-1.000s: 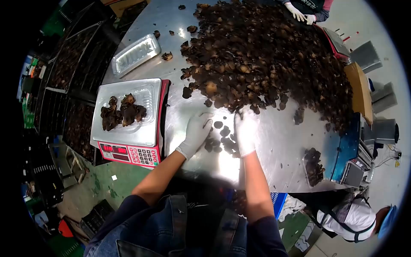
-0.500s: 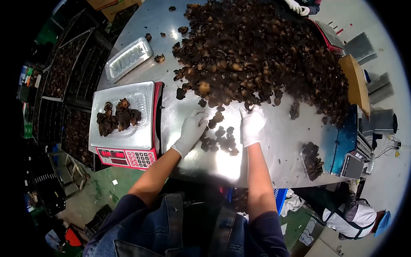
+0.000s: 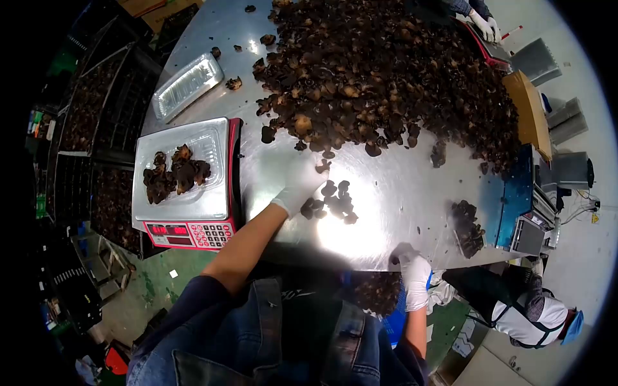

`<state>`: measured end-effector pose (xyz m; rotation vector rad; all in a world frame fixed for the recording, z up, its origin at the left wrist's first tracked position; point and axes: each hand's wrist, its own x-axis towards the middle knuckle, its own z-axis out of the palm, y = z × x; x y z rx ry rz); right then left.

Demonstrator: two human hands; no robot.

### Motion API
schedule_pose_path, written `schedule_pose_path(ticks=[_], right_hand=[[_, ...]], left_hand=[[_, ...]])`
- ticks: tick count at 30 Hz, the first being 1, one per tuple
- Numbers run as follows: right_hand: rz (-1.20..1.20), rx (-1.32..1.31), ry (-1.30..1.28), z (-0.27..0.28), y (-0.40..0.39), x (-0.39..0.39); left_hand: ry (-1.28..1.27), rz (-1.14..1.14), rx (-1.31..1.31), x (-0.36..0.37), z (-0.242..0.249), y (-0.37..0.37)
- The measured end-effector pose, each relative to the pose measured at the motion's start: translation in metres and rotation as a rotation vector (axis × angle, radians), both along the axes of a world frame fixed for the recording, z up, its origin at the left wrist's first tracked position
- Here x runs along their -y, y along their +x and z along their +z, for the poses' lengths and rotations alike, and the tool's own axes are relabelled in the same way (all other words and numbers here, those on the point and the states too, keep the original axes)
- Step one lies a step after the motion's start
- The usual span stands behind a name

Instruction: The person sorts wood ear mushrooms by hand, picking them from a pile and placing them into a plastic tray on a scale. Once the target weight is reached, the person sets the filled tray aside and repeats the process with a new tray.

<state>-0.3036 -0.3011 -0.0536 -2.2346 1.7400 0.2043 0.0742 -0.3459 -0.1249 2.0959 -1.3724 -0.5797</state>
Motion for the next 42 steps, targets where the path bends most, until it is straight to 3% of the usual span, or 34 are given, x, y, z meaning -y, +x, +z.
schedule_pose_path(ticks=[1,3,4,7,9,11,13,15,17,21,23,24,25,27,28,30,31,33,37,42], right_hand=[[-0.131,-0.106,0.001,-0.003,0.015,0.002],[-0.128,0.315,-0.241,-0.019,0.052,0.011],[-0.132,0.445,-0.235,-0.020,0.081,0.022],[-0.069,0.870,-0.172,-0.030,0.176,0.057],[0.021,0.685,-0.267,-0.048,0.225,0.083],[0.094,0.569,-0.354,-0.053,0.261,0.101],[0.131,0.487,-0.225,-0.056,0.272,0.118],[0.039,0.728,0.017,-0.042,0.258,0.128],[0.024,0.605,-0.007,-0.002,0.236,0.119],[-0.120,0.650,0.125,-0.036,0.177,0.109],[-0.094,0.650,0.126,-0.037,0.167,0.093],[-0.068,0.651,0.161,-0.038,0.163,0.085],[-0.044,0.653,0.196,-0.038,0.160,0.079],[0.060,0.688,0.018,-0.036,0.159,0.067],[0.126,0.594,-0.084,-0.028,0.159,0.063],[0.221,0.505,-0.189,-0.033,0.157,0.051],[0.248,0.454,-0.243,-0.032,0.161,0.041],[0.342,0.351,-0.258,-0.043,0.159,0.032],[0.162,0.579,-0.322,-0.032,0.169,0.031],[0.341,0.443,-0.269,-0.030,0.178,0.046]], left_hand=[[-0.002,0.003,0.005,-0.005,0.009,0.005],[-0.003,0.039,-0.249,-0.028,0.031,0.018],[-0.029,0.045,-0.198,-0.038,0.046,0.022],[-0.195,0.006,-0.055,-0.062,0.019,0.026],[-0.115,-0.014,-0.037,-0.065,0.020,0.028],[-0.204,-0.031,-0.052,-0.068,0.014,0.027],[-0.180,-0.028,-0.105,-0.069,0.027,0.025],[-0.287,0.033,-0.205,-0.064,0.030,0.025],[-0.302,0.050,-0.178,-0.057,0.025,0.026],[-0.278,0.165,-0.256,-0.044,0.017,0.017],[-0.027,0.220,-0.787,-0.041,0.018,0.010],[-0.109,0.077,-0.526,-0.039,0.022,0.013],[-0.107,0.077,-0.529,-0.039,0.026,0.012],[-0.095,0.069,-0.328,-0.039,0.036,0.008],[-0.093,0.067,-0.329,-0.038,0.033,0.008],[-0.343,-0.076,-0.276,-0.036,0.022,0.012],[-0.342,-0.079,-0.276,-0.038,0.017,0.014],[-0.291,-0.293,-0.169,-0.038,0.014,0.020],[-0.254,-0.282,-0.202,-0.049,0.019,0.022],[-0.252,-0.272,-0.198,-0.050,0.025,0.022]])
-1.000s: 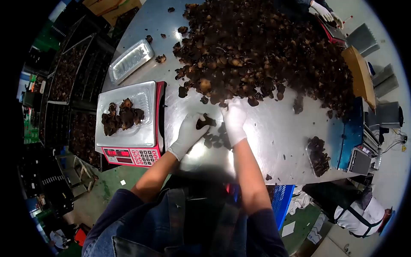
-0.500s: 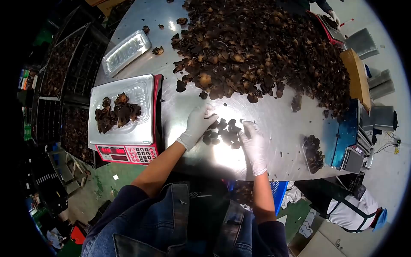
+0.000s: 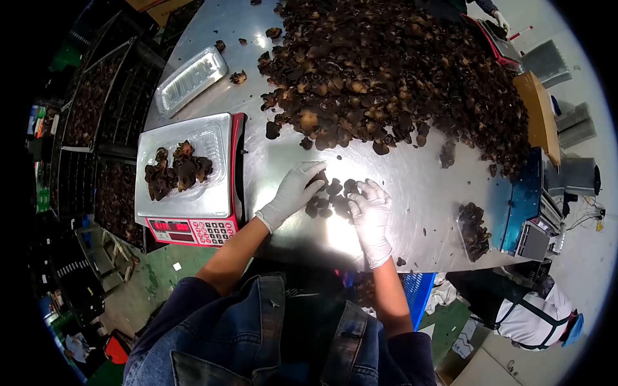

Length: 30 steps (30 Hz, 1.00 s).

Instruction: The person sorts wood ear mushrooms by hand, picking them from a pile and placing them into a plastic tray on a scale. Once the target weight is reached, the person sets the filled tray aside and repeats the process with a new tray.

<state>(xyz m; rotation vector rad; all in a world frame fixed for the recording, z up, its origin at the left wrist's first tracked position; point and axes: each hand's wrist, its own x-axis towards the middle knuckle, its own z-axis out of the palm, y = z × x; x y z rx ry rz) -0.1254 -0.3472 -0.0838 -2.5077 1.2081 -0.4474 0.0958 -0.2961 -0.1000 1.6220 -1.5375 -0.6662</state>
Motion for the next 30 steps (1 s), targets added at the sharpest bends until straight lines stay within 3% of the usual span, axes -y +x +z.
schedule_pose_path(ticks=[5,7,9,11,13,14,15,17,19,21,22,23,24,25,28,30], right_hand=[[-0.068,0.212,0.113,-0.003,-0.007,0.005],[-0.068,0.332,0.171,0.026,-0.027,-0.007],[-0.134,0.182,0.535,0.056,-0.074,-0.020],[-0.148,-0.196,0.693,0.058,-0.142,-0.028],[-0.199,-0.576,0.311,0.065,-0.145,-0.036],[-0.118,-0.495,0.179,0.062,-0.136,-0.033],[-0.081,-0.213,0.112,0.056,-0.111,-0.030],[0.031,-0.237,-0.038,0.048,-0.057,-0.026],[0.124,-0.176,0.003,0.004,-0.026,-0.020],[0.177,-0.187,0.065,-0.006,-0.004,-0.004],[0.186,-0.105,0.099,-0.006,0.008,0.002],[0.309,-0.035,0.104,-0.007,0.012,0.013],[0.301,0.048,0.331,0.004,0.018,0.015],[0.278,0.100,0.168,-0.028,0.008,0.013],[0.183,0.179,0.249,-0.034,0.003,0.005],[0.062,0.250,0.242,-0.038,0.006,-0.006]], left_hand=[[0.014,-0.001,0.007,-0.005,-0.006,0.000],[0.019,-0.007,0.018,-0.009,-0.001,0.003],[0.126,-0.056,-0.018,-0.014,0.012,0.007],[0.079,-0.059,0.099,-0.025,0.012,0.010],[0.037,-0.052,0.218,-0.032,0.005,0.005],[0.041,-0.051,0.271,-0.033,-0.006,0.001],[0.043,-0.044,0.326,-0.030,-0.011,-0.003],[0.057,-0.067,0.325,-0.025,-0.004,-0.011],[0.071,-0.127,0.355,-0.015,-0.023,-0.018],[-0.130,-0.197,0.310,-0.007,-0.006,-0.021],[-0.041,-0.250,0.405,0.000,0.013,-0.016],[-0.215,-0.236,0.389,0.000,0.000,-0.017],[-0.184,-0.221,0.425,0.001,-0.004,-0.015],[-0.154,-0.212,0.448,0.000,-0.009,-0.016],[-0.256,-0.008,0.539,0.008,-0.062,-0.043],[-0.287,0.085,0.531,0.005,-0.059,-0.055]])
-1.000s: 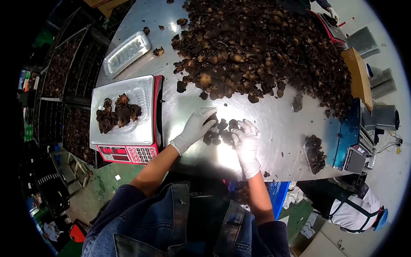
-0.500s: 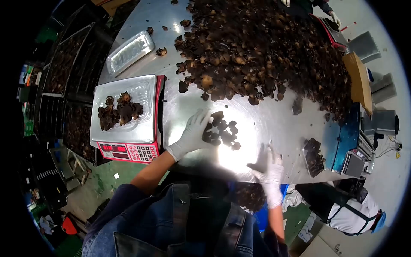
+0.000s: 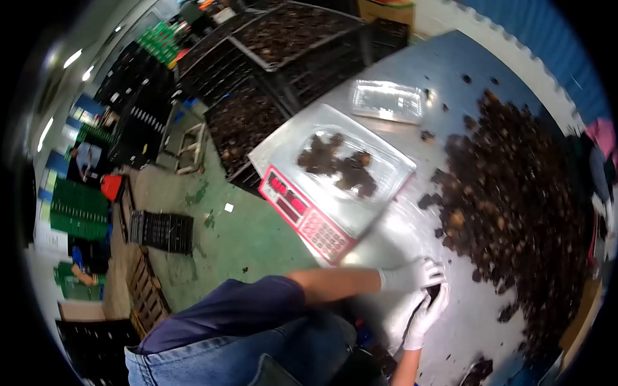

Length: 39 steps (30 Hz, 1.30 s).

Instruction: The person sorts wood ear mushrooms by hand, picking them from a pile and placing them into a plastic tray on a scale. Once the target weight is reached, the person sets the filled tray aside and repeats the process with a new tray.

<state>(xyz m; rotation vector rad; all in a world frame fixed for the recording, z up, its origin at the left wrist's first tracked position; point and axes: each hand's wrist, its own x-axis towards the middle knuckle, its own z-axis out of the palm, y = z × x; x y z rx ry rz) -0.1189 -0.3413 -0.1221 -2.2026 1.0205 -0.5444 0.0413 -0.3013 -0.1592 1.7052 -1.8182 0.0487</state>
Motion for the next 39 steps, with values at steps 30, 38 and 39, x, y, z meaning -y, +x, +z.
schedule_pose_path(ticks=[30,38,39], right_hand=[[0.541,0.557,0.365,0.134,0.362,-0.071],[0.601,0.358,0.481,0.128,0.352,-0.027],[0.512,0.343,0.502,0.125,0.347,-0.019]], left_hand=[[-0.447,0.936,-0.346,-0.117,0.151,0.251],[-0.002,0.611,-0.277,-0.168,0.171,0.301],[0.041,0.524,-0.398,-0.170,0.172,0.303]])
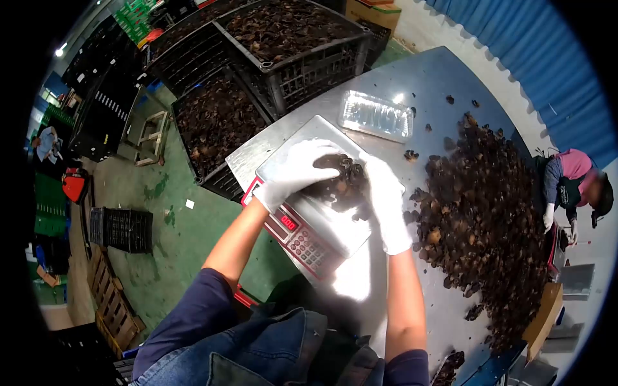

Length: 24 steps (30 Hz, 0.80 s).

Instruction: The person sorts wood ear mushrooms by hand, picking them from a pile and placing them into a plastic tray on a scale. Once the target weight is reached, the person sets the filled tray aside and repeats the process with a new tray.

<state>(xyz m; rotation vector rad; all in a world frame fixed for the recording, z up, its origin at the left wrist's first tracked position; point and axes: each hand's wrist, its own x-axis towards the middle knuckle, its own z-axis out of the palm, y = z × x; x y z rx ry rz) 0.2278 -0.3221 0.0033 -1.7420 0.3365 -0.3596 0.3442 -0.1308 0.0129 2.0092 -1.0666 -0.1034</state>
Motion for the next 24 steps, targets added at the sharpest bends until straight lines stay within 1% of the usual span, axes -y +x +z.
schedule_pose_path(ticks=[1,2,3,4,5,6,8,9,10,12,14,15,16,18,20,21,22,23,24], right_hand=[[0.054,0.108,-0.405,0.004,-0.005,0.015],[-0.041,0.061,-0.303,0.011,-0.010,0.033],[-0.170,0.099,-0.383,-0.003,-0.016,0.050],[-0.303,0.025,-0.659,-0.015,-0.023,0.070],[-0.445,-0.195,-1.007,-0.037,-0.032,0.094],[-0.482,-0.304,-1.176,-0.057,-0.049,0.115],[-0.532,-0.596,-1.308,-0.073,-0.088,0.120],[-0.501,-0.553,-1.342,-0.090,-0.114,0.124],[-0.470,-0.511,-1.377,-0.104,-0.141,0.125],[-0.407,-0.391,-1.297,-0.101,-0.184,0.105],[-0.455,-0.400,-1.230,-0.109,-0.226,0.087],[-0.456,-0.408,-1.190,-0.106,-0.243,0.077],[-0.463,-0.424,-1.149,-0.101,-0.261,0.066],[-0.545,-0.559,-1.106,-0.109,-0.301,0.046],[-0.604,-0.577,-1.047,-0.119,-0.337,0.039],[-0.664,-0.590,-1.016,-0.117,-0.350,0.034],[-0.721,-0.600,-0.984,-0.116,-0.361,0.028],[-0.731,-0.614,-0.891,-0.115,-0.371,0.028],[-0.751,-0.631,-0.877,-0.115,-0.379,0.024]], left_hand=[[0.071,0.073,-0.030,-0.002,-0.001,0.000],[0.072,0.068,-0.032,-0.005,-0.003,0.001],[0.070,0.069,-0.085,-0.009,0.008,-0.001],[0.071,0.068,-0.140,-0.012,0.017,-0.003],[0.108,0.078,-0.195,-0.012,0.020,-0.001],[0.112,0.071,-0.195,-0.014,0.018,-0.001],[0.001,0.136,-0.259,-0.017,0.010,-0.001],[-0.017,0.192,-0.089,-0.019,0.008,-0.007],[-0.015,0.183,-0.090,-0.021,0.008,-0.016],[-0.171,0.338,0.185,-0.022,0.012,-0.041],[-0.254,0.311,0.149,-0.016,0.037,-0.083],[-0.278,0.256,0.037,-0.010,0.046,-0.105],[-0.291,0.140,0.104,-0.002,0.031,-0.119],[-0.241,-0.054,-0.016,0.014,0.005,-0.161],[-0.166,-0.291,-0.164,0.034,-0.015,-0.198],[-0.107,-0.380,-0.171,0.041,-0.034,-0.214],[-0.099,-0.413,-0.178,0.048,-0.051,-0.226],[-0.030,-0.459,-0.197,0.053,-0.067,-0.238],[0.038,-0.501,-0.212,0.058,-0.081,-0.247]])
